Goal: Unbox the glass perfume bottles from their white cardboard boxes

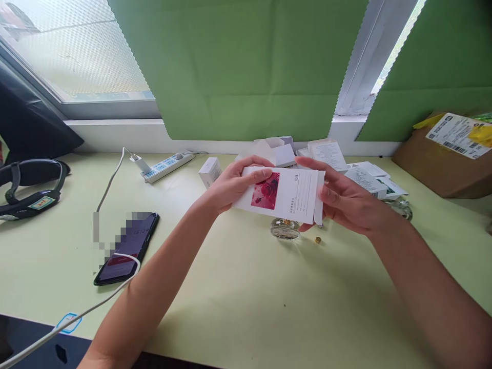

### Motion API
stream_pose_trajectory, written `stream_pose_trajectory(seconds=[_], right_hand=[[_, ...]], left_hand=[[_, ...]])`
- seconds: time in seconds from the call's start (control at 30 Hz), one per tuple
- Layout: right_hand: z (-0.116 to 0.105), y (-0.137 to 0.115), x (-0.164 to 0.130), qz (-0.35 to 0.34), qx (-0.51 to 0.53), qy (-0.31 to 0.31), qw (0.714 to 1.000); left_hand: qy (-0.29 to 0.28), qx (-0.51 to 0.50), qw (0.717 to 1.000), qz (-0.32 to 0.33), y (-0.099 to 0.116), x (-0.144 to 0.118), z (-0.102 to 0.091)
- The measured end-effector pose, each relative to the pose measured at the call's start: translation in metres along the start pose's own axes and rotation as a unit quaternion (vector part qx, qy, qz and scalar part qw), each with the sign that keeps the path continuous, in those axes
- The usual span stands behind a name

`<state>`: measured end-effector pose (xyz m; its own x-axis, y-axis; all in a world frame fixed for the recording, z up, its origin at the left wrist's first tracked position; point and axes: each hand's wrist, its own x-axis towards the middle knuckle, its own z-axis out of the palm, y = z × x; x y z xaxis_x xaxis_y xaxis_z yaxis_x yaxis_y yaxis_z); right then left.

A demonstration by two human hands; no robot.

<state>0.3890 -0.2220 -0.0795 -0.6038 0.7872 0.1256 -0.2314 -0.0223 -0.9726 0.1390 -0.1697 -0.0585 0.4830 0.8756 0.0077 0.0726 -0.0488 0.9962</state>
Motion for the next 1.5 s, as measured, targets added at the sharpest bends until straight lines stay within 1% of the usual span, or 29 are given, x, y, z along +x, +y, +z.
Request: stream_pose_trajectory(seconds=[0.17,0.37,0.63,0.8,1.0,1.17,1.3,1.4,1.47,1.5], right_hand=[[0.003,-0.004,-0.002,-0.004,-0.048,0.038,0.998],[0.005,-0.008,-0.004,0.01,-0.085,0.063,0.994],[0.003,-0.011,-0.005,0.006,-0.097,0.058,0.994],[0.006,-0.012,-0.005,-0.004,-0.105,0.059,0.993],[0.009,-0.017,-0.006,0.011,-0.119,0.081,0.989],[0.009,-0.018,-0.008,0.03,-0.126,0.068,0.989],[0.009,-0.018,-0.008,0.024,-0.114,0.059,0.991],[0.009,-0.018,-0.008,0.025,-0.102,0.052,0.993],[0.008,-0.018,-0.009,0.031,-0.105,0.052,0.993],[0.007,-0.018,-0.009,0.035,-0.11,0.054,0.992]], left_hand=[[0.01,0.005,1.0,-0.006,0.0,0.0,0.0],[0.008,0.012,1.0,0.0,-0.001,0.001,0.0],[-0.003,-0.024,1.0,-0.013,-0.001,0.0,0.001],[-0.006,-0.051,0.998,-0.023,-0.002,0.001,0.002],[-0.008,-0.05,0.998,-0.026,-0.003,0.001,0.004],[-0.012,-0.035,0.999,-0.028,0.0,-0.001,0.007],[-0.006,-0.024,1.0,-0.01,-0.001,-0.001,0.007],[-0.01,0.008,1.0,-0.004,0.0,0.0,0.003],[0.001,0.096,0.995,0.023,0.004,-0.002,-0.001],[0.015,0.159,0.986,0.052,0.007,-0.004,-0.002]])
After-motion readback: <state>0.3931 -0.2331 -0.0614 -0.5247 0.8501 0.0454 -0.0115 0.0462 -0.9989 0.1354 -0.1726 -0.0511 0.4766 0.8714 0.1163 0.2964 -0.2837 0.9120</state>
